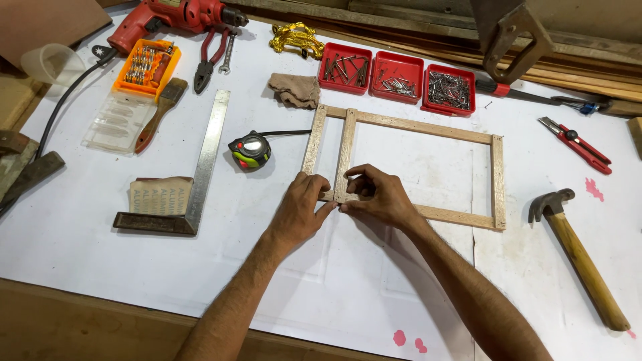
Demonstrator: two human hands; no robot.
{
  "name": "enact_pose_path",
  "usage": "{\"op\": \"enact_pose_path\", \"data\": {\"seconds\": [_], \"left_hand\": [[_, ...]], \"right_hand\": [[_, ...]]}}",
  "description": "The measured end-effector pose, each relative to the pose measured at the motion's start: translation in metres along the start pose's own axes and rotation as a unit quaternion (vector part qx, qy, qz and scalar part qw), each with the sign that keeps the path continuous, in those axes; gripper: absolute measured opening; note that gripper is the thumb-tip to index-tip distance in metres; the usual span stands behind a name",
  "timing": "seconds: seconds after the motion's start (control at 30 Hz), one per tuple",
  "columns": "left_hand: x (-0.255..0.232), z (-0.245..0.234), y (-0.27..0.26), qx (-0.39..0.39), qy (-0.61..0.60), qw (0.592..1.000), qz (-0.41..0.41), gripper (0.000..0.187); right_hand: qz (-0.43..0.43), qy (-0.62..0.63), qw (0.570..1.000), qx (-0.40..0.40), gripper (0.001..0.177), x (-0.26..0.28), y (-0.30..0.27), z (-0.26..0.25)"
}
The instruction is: The recorder is assembling a small wooden frame by measuring, positioning, and nailing wooden slats together.
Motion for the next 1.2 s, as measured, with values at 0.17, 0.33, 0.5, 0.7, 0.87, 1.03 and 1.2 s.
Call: {"op": "enact_pose_path", "data": {"seconds": [0.17, 0.33, 0.5, 0.7, 0.87, 1.03, 1.2], "left_hand": [[-0.002, -0.001, 0.001, -0.003, 0.001, 1.000, 0.001, 0.033], [-0.003, -0.002, -0.001, -0.007, -0.002, 1.000, -0.001, 0.033], [-0.001, -0.001, -0.001, 0.002, -0.019, 1.000, -0.010, 0.031], [0.001, 0.000, -0.001, 0.001, -0.033, 0.999, -0.011, 0.032], [0.001, -0.005, -0.002, -0.019, -0.040, 0.999, 0.021, 0.033], [-0.029, -0.020, 0.010, -0.063, 0.028, 0.996, 0.048, 0.029], [-0.059, -0.027, 0.058, -0.092, 0.059, 0.991, 0.081, 0.028]], "right_hand": [[-0.016, 0.003, 1.000, -0.010, 0.064, 0.002, -0.002, -0.001], [-0.011, 0.010, 1.000, -0.010, 0.063, 0.001, -0.002, 0.000], [-0.020, 0.004, 1.000, -0.017, 0.062, -0.002, -0.003, 0.001], [-0.053, -0.028, 0.998, -0.017, 0.066, -0.002, -0.006, 0.002], [-0.031, -0.063, 0.997, -0.021, 0.067, 0.003, -0.022, -0.007], [-0.054, -0.096, 0.990, -0.082, 0.060, 0.007, -0.054, -0.041], [-0.019, -0.127, 0.985, -0.118, 0.052, -0.005, -0.076, -0.104]]}}
Point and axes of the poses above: each hand's wrist, its own y-axis towards the middle knuckle, its own z-axis out of the palm, x = y × z, the point moved 6 cm from there along y, towards the middle knuckle, and after that the axes turned 10 degrees about x, right-handed, at the moved point
